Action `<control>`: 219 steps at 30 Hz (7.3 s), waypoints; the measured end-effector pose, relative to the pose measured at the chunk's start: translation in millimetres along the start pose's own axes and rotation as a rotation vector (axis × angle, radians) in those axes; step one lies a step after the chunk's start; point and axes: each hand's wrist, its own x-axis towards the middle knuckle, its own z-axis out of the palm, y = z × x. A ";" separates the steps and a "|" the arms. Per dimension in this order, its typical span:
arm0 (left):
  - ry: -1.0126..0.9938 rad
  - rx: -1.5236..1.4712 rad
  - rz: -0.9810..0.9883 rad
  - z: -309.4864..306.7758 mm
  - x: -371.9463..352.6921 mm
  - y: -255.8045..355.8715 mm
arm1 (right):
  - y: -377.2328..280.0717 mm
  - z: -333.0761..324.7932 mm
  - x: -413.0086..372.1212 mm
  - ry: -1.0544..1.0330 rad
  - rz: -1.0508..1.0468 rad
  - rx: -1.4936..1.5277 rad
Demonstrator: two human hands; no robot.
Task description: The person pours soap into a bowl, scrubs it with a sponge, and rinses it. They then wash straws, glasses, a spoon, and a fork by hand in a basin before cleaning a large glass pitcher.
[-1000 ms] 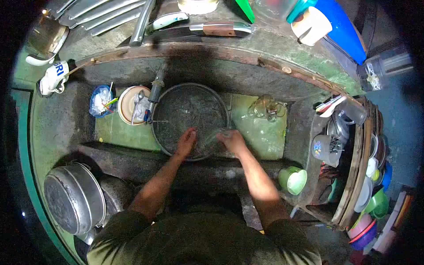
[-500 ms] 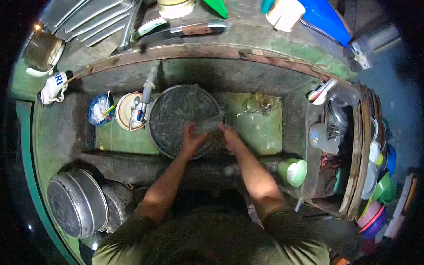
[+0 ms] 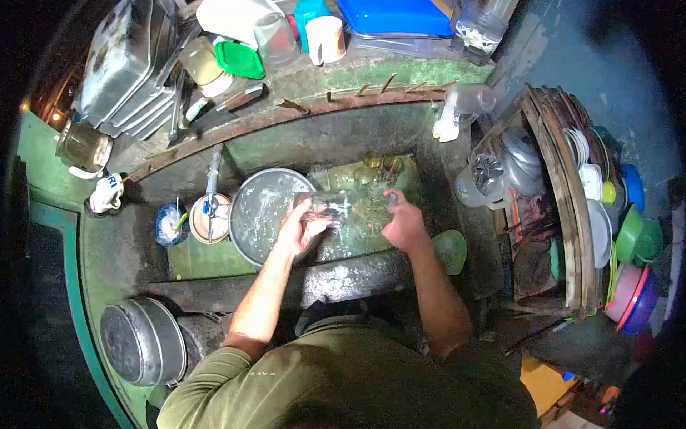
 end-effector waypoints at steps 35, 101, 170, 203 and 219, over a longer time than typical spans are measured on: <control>-0.175 0.050 -0.058 88.0 -87.6 19.2 | -61.0 14.5 -26.4 -0.484 -0.581 -0.640; 0.197 0.384 -0.096 -84.5 6.0 -11.1 | 110.1 166.5 56.7 0.166 0.231 -0.005; -0.024 0.597 0.375 -6.3 10.1 29.6 | 67.9 48.6 14.0 0.209 0.462 0.354; -0.184 0.384 -0.173 105.1 -85.7 19.1 | -73.4 -1.9 -55.5 -0.421 -0.728 -0.935; -0.199 0.476 0.500 78.7 -93.6 38.6 | -61.9 47.7 -32.4 -0.490 -0.393 -0.207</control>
